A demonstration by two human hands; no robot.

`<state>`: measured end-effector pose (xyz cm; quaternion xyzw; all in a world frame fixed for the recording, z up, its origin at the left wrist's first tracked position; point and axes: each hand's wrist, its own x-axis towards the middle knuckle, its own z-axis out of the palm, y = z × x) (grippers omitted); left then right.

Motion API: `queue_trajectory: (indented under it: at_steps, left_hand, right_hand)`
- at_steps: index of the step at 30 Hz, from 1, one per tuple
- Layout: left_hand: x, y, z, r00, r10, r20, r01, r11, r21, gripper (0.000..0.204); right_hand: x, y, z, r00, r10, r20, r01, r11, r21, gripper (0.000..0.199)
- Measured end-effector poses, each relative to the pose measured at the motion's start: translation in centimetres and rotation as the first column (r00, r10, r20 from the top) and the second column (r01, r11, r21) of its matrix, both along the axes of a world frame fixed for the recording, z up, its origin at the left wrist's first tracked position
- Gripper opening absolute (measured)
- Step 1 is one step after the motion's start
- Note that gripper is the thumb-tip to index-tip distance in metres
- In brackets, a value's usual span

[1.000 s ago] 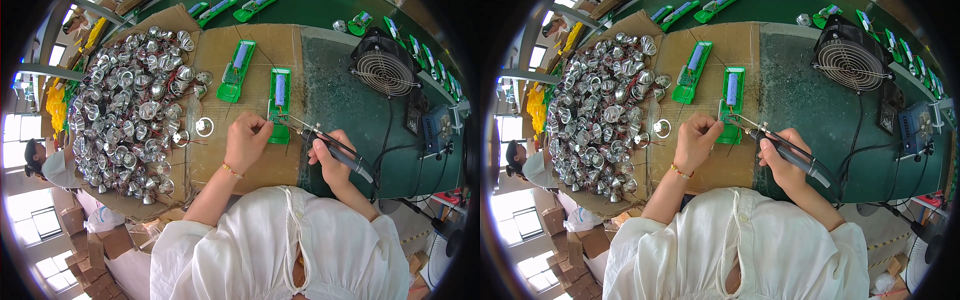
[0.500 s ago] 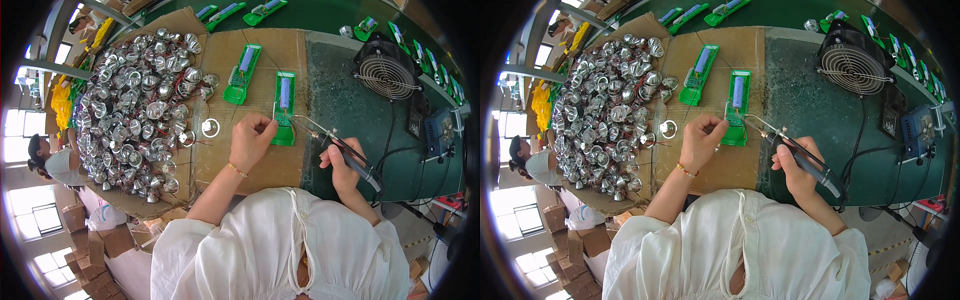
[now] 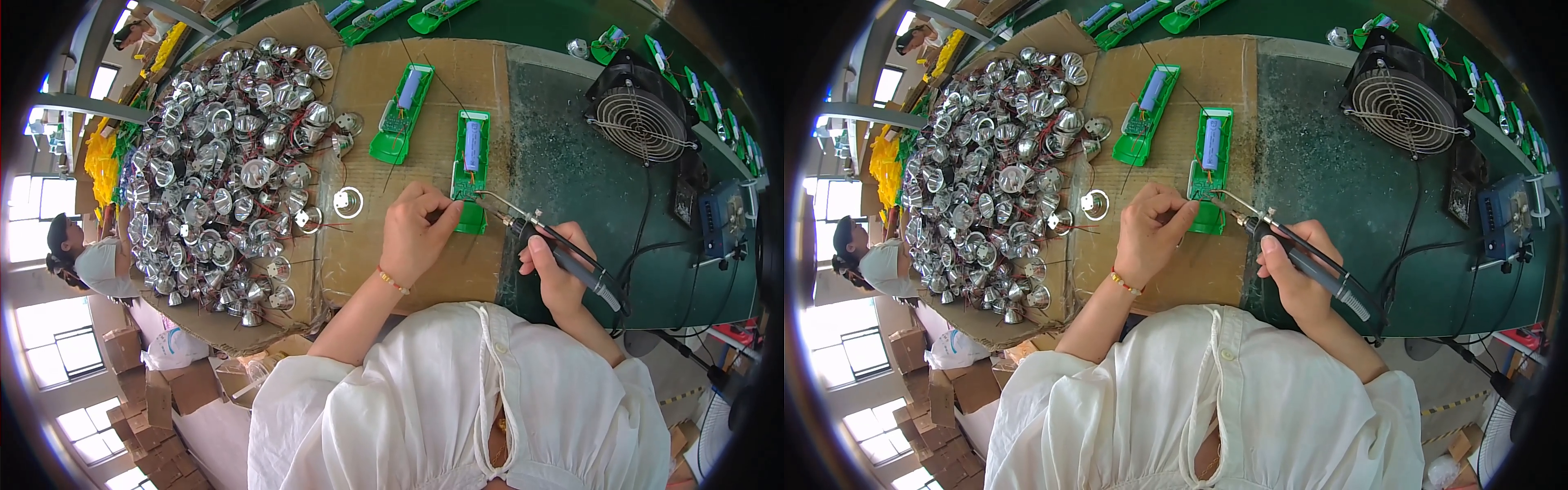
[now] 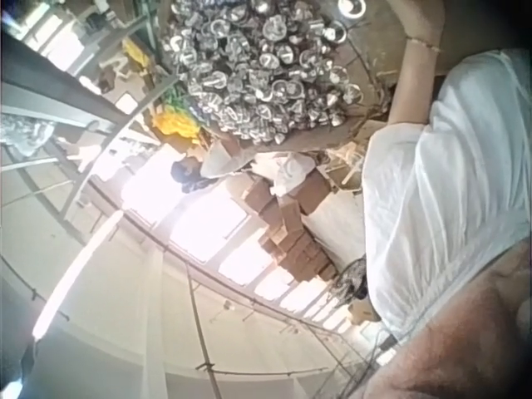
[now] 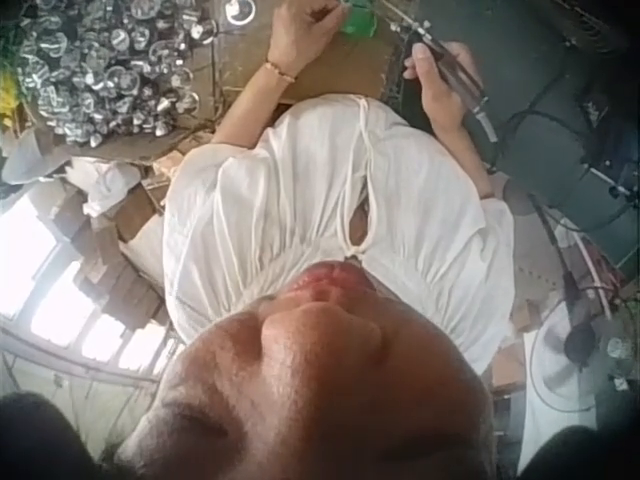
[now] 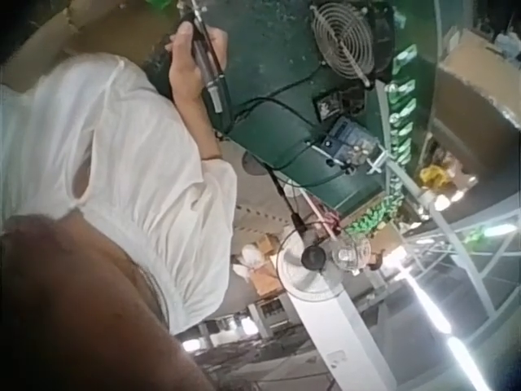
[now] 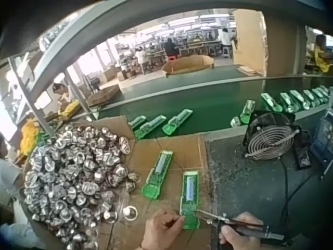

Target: Soldering wires and electronic components onto small circuit boards at a factory assembly station.

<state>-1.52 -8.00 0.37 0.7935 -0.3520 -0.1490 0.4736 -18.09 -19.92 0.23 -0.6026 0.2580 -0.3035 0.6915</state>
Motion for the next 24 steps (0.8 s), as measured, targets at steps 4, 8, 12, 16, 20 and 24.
queue_trajectory:
  at_steps: [4,8,12,16,20,24]
  left_hand:
    - [0.0,-0.3,-0.3,0.999,0.028,0.029,-0.026,0.999,-0.046,0.011]
    - [0.0,-0.4,-0.6,0.997,0.033,0.074,-0.032,0.999,-0.020,0.012]
    - [-0.2,-0.3,-0.1,0.998,0.040,0.058,-0.040,0.999,-0.015,0.013]
    - [-0.2,-0.4,-0.3,0.998,0.035,0.058,-0.034,0.999,-0.010,0.013]
    - [-0.1,-0.4,-0.3,0.997,0.044,0.058,-0.044,0.999,0.001,0.014]
    - [0.1,-0.3,0.4,0.996,0.021,0.088,-0.025,0.998,0.049,0.012]
  right_hand:
    - [0.0,-0.2,0.2,0.999,0.027,-0.037,-0.028,0.999,-0.037,0.016]
    - [-0.1,0.2,0.2,0.999,-0.017,-0.032,0.017,1.000,-0.004,0.015]
    - [-0.9,-0.1,0.1,0.994,-0.092,0.051,0.093,0.995,-0.018,0.015]
    - [-1.2,-0.4,-0.7,0.994,-0.094,0.059,0.095,0.995,-0.012,0.014]
    - [-1.4,-0.8,-1.1,0.991,-0.110,0.071,0.109,0.994,0.011,0.014]
    - [-1.4,-1.4,-1.0,0.989,-0.136,0.066,0.136,0.991,0.000,0.015]
